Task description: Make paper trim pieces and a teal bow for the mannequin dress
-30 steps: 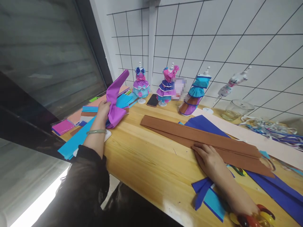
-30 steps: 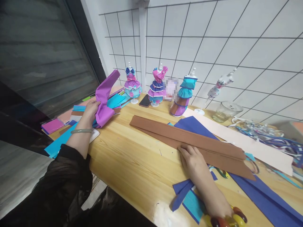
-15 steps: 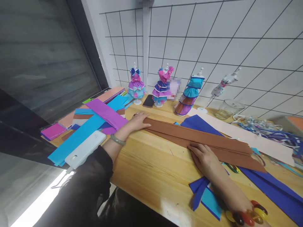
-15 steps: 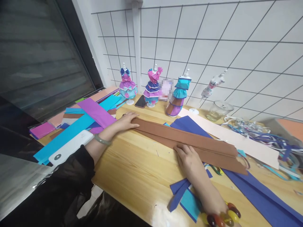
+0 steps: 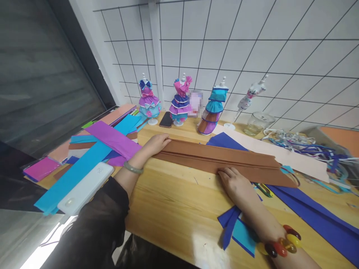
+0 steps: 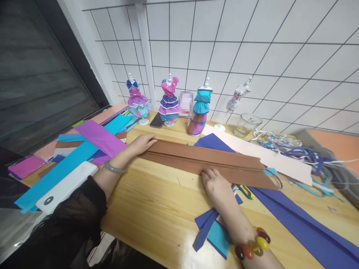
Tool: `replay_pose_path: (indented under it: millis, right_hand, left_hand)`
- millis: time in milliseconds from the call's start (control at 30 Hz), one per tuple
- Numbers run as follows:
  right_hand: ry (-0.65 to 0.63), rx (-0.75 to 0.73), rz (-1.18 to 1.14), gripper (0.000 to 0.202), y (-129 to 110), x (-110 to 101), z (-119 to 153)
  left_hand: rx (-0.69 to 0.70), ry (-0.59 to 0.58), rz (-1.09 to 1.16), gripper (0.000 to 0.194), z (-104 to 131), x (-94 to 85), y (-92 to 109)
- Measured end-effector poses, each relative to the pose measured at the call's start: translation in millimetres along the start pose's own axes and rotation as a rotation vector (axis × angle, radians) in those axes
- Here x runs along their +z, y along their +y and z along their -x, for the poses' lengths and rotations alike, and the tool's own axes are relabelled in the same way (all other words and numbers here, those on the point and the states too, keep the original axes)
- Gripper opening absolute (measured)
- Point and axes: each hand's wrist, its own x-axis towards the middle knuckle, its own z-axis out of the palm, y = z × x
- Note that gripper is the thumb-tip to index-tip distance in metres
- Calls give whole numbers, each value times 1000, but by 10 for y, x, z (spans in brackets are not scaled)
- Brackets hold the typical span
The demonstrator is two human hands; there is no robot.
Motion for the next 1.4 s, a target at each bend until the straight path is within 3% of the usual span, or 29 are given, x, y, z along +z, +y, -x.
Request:
replay_pose_path:
  millis: [200,433,533,600,733,867,1033,1267,1400]
  right_hand:
    - [35,-29,-85,19,26,-73,10]
    - [29,-58,-126,20,-12,-76,37]
    - [25,-67,-132,19,-15,-78,36]
    - [21,-77,-130,20,-12,-82,35]
    - [44,-93,-128,23,-6,-85,35]
    - [52,-86,-137,25,-9,-93,34]
    - [18,-77,-116,23,-20,-108,36]
    - [-1,-67,-143,20,-13,-89,42]
    - [17,-80,-147,22,-14,-93,40]
  left_hand:
    - [-4,29,91,31,36,-69,-100]
    - [-66,-7,-114,26,26,37,-162]
    - [-60,71,-243,27,53,-10,-51]
    - [25,106,-239,31,89,-37,89]
    - [285,-57,-158,43,169,35,410]
    - [341,-146,-158,27,190,179,547]
    - [302,-104,-127,26,132,201,465]
    - [49,237,-273,28,71,191,454]
    - [-5,166,-222,33,82,261,466]
